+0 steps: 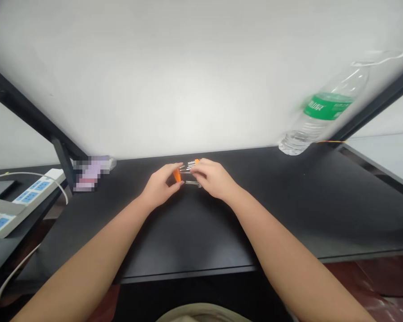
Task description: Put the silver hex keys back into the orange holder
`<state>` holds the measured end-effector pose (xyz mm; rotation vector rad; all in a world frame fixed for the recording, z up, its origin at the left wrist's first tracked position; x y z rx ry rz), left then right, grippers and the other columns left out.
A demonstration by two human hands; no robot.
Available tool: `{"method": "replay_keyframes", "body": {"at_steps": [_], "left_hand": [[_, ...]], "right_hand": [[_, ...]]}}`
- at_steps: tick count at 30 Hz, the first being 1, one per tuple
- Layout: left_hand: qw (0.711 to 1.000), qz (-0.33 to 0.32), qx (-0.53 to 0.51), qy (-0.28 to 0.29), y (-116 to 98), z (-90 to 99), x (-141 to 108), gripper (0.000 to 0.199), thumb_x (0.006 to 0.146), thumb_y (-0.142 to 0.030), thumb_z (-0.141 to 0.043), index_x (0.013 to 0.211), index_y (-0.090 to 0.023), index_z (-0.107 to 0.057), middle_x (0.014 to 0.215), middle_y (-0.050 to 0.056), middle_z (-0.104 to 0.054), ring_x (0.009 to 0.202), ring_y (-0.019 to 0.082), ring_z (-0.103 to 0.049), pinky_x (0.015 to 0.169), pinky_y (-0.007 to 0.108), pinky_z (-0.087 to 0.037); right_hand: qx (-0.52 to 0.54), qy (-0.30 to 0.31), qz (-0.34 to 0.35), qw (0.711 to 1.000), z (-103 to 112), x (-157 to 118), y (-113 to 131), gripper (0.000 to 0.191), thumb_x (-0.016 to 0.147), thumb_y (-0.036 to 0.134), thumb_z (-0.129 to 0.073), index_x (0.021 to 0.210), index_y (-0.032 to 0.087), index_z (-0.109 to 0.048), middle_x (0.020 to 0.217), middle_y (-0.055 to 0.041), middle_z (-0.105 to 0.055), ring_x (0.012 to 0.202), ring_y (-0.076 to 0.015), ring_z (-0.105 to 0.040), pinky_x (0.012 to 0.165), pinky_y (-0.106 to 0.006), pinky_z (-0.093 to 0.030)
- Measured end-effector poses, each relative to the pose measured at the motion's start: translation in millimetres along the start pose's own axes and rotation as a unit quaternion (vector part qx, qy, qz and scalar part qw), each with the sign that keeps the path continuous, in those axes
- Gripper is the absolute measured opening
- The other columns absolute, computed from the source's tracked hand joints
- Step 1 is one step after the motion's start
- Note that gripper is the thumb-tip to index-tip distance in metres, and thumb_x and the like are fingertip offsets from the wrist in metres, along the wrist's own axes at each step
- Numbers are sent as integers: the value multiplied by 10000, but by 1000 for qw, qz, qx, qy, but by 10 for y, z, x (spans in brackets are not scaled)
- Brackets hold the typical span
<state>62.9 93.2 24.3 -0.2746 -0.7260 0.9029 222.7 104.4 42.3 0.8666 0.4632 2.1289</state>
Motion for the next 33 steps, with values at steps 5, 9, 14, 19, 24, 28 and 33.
{"method": "replay_keyframes", "body": {"at_steps": [5,9,14,19,24,28,33], "left_hand": [[999,29,18,13,88,-39,-14,642,931,-317,-710,1519,-276,-456,1471,67,-617,1303,245,-635,1113,409,-527],[998,2,52,19,16,-54,-8,657,924,-300,-722,1521,-266,-450,1442,79,-637,1277,260,-650,1087,421,-536],[998,-28,35,43,-106,-118,-11,642,936,-270,-704,1525,-264,-448,1387,81,-671,1184,239,-695,1023,395,-568],[999,-21,31,31,-78,-84,-10,629,933,-289,-709,1511,-256,-462,1435,80,-646,1251,251,-670,1060,402,-556],[999,-13,30,26,-26,-63,-11,630,931,-306,-716,1507,-255,-465,1454,77,-635,1297,248,-647,1095,400,-539],[999,4,40,30,11,-75,-19,643,926,-287,-718,1515,-260,-460,1485,75,-610,1317,252,-627,1115,415,-525],[998,6,43,34,4,-88,-13,641,926,-285,-712,1516,-259,-462,1462,78,-625,1298,253,-635,1101,418,-531]], "right_hand": [[-28,8,32,999,-19,-18,87,267,995,166,-515,1063,257,-757,1057,-71,-666,858,-198,-632,790,-345,-509],[-67,17,28,997,-84,-26,160,280,996,153,-502,1107,262,-735,1120,-87,-635,933,-214,-625,824,-348,-513],[-10,40,43,998,-263,4,242,198,941,102,-511,1023,229,-640,1054,-69,-625,907,-208,-590,785,-340,-489],[17,22,11,1000,-280,16,166,107,893,116,-565,901,219,-589,911,-23,-656,781,-179,-569,709,-309,-440],[-9,35,3,999,-224,5,116,129,884,126,-578,941,221,-642,934,-11,-700,762,-163,-588,725,-301,-432],[-87,55,-62,993,-136,-6,-200,90,885,160,-593,860,204,-668,890,-37,-676,751,-169,-583,715,-299,-425],[-102,130,-131,978,-233,-55,-550,105,876,209,-639,851,222,-740,916,-40,-714,788,-177,-634,734,-291,-442]]}}
Point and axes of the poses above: each hand's wrist, its own x-axis towards the middle knuckle, its own z-axis out of the back of the hand, y = z × x, the point moved 10 cm from there along x, towards the middle knuckle
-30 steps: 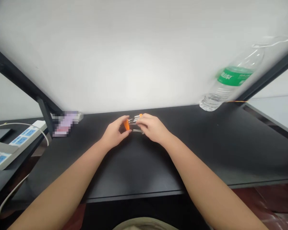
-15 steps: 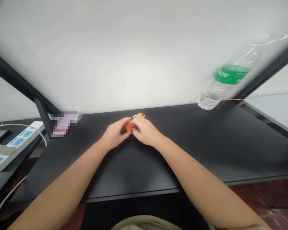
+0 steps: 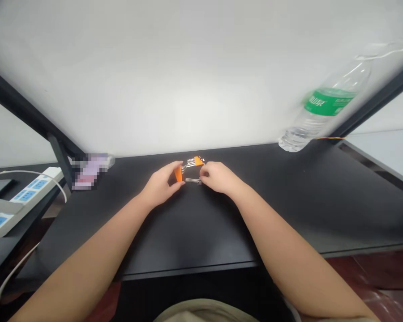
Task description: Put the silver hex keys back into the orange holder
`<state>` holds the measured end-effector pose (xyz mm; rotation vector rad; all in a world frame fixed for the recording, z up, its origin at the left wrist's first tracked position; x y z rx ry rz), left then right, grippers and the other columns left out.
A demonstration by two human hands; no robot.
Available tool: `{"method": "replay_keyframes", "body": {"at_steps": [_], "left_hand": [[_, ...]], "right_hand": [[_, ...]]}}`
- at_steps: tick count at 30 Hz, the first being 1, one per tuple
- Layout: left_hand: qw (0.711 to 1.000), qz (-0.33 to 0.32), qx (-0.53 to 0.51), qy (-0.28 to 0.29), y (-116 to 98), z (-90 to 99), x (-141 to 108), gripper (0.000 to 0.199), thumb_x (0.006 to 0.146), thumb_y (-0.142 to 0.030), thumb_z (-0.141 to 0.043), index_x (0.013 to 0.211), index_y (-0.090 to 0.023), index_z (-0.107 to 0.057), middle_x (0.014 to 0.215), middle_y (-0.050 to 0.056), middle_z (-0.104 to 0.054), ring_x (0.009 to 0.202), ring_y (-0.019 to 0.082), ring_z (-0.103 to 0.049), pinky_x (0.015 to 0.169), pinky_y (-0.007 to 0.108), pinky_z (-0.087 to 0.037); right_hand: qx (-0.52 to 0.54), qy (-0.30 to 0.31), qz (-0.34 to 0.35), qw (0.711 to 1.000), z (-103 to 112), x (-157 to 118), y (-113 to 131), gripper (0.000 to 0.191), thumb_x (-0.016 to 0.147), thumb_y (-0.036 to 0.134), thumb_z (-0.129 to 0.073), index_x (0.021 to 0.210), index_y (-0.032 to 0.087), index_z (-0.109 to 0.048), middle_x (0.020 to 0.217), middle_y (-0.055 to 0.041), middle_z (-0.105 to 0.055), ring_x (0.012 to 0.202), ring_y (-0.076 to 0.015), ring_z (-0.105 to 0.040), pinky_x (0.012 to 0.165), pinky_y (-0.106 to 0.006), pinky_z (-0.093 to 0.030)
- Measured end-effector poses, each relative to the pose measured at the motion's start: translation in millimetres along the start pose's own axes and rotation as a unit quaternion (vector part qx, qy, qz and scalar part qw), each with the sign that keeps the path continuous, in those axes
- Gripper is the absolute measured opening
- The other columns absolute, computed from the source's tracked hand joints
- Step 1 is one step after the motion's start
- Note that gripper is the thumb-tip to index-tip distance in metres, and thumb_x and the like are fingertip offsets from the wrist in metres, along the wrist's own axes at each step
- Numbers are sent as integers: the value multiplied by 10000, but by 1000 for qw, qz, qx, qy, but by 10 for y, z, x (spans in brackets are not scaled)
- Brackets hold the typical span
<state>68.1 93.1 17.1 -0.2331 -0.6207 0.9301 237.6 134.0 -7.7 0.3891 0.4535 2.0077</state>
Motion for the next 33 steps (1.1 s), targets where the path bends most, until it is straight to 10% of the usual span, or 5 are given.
{"method": "replay_keyframes", "body": {"at_steps": [12,20,33], "left_hand": [[1000,4,-1,3,31,-23,-5,647,932,-295,-705,1527,-266,-451,1482,87,-606,1317,271,-623,1104,442,-531],[1000,3,0,-11,48,5,-7,649,924,-290,-718,1517,-265,-456,1455,84,-624,1278,261,-643,1075,429,-544],[1000,-23,0,21,-41,-33,-1,649,920,-307,-721,1513,-264,-461,1448,85,-633,1270,265,-652,1077,430,-543]], "right_hand": [[-86,62,-120,987,-61,-98,-161,73,743,181,-703,752,209,-636,796,-56,-700,624,-178,-579,553,-295,-343],[87,-41,114,989,102,-112,424,136,877,126,-578,914,223,-665,893,-17,-648,752,-154,-584,691,-276,-437],[86,-83,150,981,211,-165,624,213,958,132,-527,960,225,-720,1043,-70,-666,913,-203,-619,826,-336,-490]]}}
Point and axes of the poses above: each hand's wrist, its own x-axis towards the middle knuckle, its own z-axis out of the back of the hand, y = z × x, the point moved 10 cm from there along x, towards the middle knuckle
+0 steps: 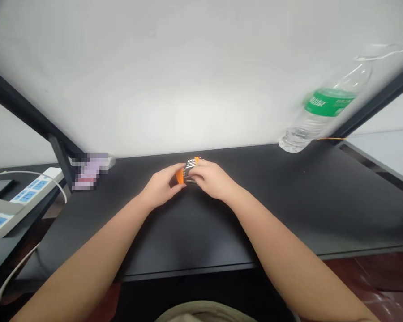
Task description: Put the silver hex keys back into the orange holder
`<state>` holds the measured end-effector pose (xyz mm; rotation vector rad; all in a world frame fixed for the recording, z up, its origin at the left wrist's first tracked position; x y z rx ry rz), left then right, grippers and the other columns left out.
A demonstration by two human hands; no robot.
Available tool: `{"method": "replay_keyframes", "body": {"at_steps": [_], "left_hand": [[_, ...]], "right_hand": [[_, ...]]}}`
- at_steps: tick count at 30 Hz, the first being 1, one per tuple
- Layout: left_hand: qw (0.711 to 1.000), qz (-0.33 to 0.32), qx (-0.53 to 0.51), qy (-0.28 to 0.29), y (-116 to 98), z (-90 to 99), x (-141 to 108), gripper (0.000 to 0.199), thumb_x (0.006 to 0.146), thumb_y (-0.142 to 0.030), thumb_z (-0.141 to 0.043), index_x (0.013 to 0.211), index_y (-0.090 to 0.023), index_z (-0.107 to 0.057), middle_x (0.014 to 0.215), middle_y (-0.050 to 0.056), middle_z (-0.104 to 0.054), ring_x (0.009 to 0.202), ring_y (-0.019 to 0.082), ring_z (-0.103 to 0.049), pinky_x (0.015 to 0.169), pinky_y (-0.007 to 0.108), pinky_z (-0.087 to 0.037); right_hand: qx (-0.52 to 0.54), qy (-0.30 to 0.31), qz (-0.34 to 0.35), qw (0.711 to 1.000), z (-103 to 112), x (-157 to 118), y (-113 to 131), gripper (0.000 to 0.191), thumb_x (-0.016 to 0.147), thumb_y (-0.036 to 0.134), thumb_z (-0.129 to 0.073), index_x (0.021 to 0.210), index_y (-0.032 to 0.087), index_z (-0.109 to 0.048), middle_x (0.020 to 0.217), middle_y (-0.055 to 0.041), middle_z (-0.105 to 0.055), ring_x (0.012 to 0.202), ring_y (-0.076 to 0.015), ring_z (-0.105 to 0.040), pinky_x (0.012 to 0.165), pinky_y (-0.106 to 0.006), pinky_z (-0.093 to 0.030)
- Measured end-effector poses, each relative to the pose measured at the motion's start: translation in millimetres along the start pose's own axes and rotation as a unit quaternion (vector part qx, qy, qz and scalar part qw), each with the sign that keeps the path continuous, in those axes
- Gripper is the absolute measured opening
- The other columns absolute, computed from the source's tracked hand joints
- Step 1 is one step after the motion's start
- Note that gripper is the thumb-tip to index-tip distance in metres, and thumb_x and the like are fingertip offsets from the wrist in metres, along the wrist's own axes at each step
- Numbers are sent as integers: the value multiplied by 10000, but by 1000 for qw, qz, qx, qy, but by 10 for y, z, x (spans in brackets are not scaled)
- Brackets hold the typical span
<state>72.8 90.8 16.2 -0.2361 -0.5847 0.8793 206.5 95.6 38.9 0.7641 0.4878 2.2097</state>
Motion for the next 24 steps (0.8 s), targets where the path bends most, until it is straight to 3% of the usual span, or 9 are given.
{"method": "replay_keyframes", "body": {"at_steps": [6,13,19,24], "left_hand": [[1000,-7,-18,4,-65,2,14,593,944,-246,-664,1507,-275,-478,1420,74,-642,1245,242,-657,1052,399,-555],[1000,-15,3,-22,-30,45,0,236,1020,-278,-561,1197,-270,-717,1373,76,-577,1147,209,-645,978,360,-571],[998,0,57,-31,-30,51,11,356,1034,-260,-510,1361,-276,-649,1423,107,-470,1168,227,-599,978,381,-573],[998,1,45,-32,-25,52,19,379,1035,-241,-493,1402,-250,-590,1382,130,-488,1151,238,-607,981,401,-574]], "right_hand": [[19,35,2,999,-187,10,134,94,914,130,-554,924,217,-587,977,-45,-640,872,-190,-574,759,-298,-456],[-98,92,-87,987,-200,-60,-395,99,901,164,-602,890,211,-688,954,-52,-684,853,-192,-606,744,-297,-428],[-107,105,-112,982,-254,-50,-541,143,884,153,-610,864,216,-736,937,-49,-718,825,-185,-636,743,-283,-445],[-101,100,-119,983,-257,-45,-535,151,879,162,-610,845,222,-745,926,-42,-738,824,-185,-653,758,-282,-457]]}}
Point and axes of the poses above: each hand's wrist, its own x-axis towards the middle knuckle, its own z-axis out of the back of the hand, y = z × x, the point moved 10 cm from there along x, towards the middle knuckle
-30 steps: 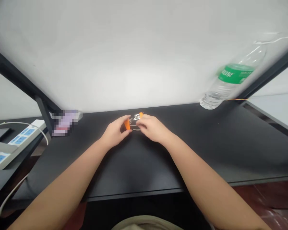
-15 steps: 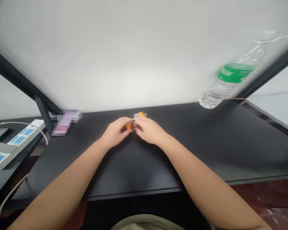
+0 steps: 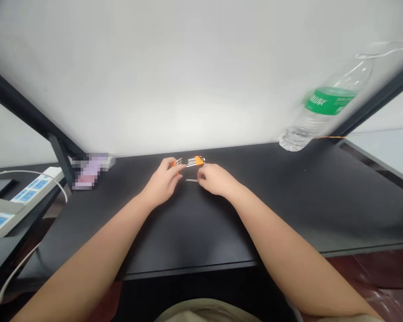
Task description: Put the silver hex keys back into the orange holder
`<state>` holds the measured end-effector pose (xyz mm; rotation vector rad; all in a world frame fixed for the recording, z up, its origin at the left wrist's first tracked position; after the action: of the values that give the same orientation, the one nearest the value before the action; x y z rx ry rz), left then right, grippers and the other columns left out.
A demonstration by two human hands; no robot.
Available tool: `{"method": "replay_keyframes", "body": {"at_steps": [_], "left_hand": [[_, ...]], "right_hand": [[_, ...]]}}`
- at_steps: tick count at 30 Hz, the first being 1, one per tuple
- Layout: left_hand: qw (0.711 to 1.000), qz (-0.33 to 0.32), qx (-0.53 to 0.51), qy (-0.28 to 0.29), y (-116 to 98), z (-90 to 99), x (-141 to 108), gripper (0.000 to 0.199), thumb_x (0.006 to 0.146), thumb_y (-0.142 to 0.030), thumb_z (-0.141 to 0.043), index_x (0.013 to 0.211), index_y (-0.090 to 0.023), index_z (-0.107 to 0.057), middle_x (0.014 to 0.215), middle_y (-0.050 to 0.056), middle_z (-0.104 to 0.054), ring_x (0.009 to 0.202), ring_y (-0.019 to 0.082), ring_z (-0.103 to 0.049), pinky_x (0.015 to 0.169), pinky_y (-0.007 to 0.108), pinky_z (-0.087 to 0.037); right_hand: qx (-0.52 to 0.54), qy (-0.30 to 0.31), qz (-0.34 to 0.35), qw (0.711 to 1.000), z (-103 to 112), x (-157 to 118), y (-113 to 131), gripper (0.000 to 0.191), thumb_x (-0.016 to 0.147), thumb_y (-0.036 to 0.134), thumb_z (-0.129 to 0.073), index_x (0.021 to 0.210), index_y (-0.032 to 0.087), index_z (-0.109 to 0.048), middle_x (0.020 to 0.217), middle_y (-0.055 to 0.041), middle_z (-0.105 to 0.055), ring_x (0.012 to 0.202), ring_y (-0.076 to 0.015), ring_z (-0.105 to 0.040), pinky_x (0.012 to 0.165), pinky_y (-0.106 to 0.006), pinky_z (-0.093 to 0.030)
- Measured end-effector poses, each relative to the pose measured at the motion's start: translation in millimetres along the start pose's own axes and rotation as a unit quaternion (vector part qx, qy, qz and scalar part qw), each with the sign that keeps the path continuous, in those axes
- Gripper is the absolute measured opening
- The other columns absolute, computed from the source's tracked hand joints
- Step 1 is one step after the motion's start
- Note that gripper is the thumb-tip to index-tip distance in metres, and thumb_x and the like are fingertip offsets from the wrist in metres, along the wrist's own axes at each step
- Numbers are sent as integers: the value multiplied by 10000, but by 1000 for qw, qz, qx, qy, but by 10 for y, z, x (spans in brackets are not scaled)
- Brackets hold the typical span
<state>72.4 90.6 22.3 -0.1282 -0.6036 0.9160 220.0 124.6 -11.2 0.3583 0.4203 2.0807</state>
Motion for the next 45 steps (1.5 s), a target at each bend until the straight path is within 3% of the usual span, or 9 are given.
{"method": "replay_keyframes", "body": {"at_steps": [13,20,24,28,45], "left_hand": [[999,-10,-43,15,-17,-23,3,485,1008,-205,-552,1486,-252,-480,1397,130,-542,1236,255,-599,1044,425,-545],[999,-7,-53,9,-22,-3,13,521,1000,-220,-576,1506,-260,-459,1434,126,-565,1320,276,-570,1103,466,-518],[998,-5,-57,6,1,2,4,597,990,-235,-608,1550,-265,-402,1495,110,-565,1368,275,-556,1147,476,-490],[999,5,-54,-3,41,10,-10,639,978,-269,-637,1567,-271,-389,1518,102,-565,1361,272,-579,1130,460,-508],[999,6,-42,-15,47,17,-18,628,974,-279,-655,1555,-266,-416,1493,94,-596,1325,262,-613,1103,435,-533]], "right_hand": [[21,30,-52,998,16,-2,-97,176,870,155,-596,816,232,-744,883,-17,-762,767,-173,-674,689,-274,-451],[-84,78,-130,985,-2,-89,-126,95,744,152,-705,683,206,-657,753,-71,-710,603,-190,-604,576,-310,-381],[5,17,-39,999,114,-83,116,71,792,157,-652,792,221,-621,798,-27,-696,669,-174,-608,631,-287,-411],[72,-44,42,996,238,-87,301,103,841,135,-580,878,229,-598,829,1,-669,721,-161,-597,691,-272,-426],[44,-95,97,990,323,-125,394,122,854,98,-568,838,215,-599,824,-19,-618,716,-167,-544,672,-290,-400]]}}
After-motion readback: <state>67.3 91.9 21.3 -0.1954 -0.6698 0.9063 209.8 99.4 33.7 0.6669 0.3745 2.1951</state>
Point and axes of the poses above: each hand's wrist, its own x-axis towards the middle knuckle, its own z-axis out of the back of the hand, y = z × x, the point moved 10 cm from there along x, towards the middle knuckle
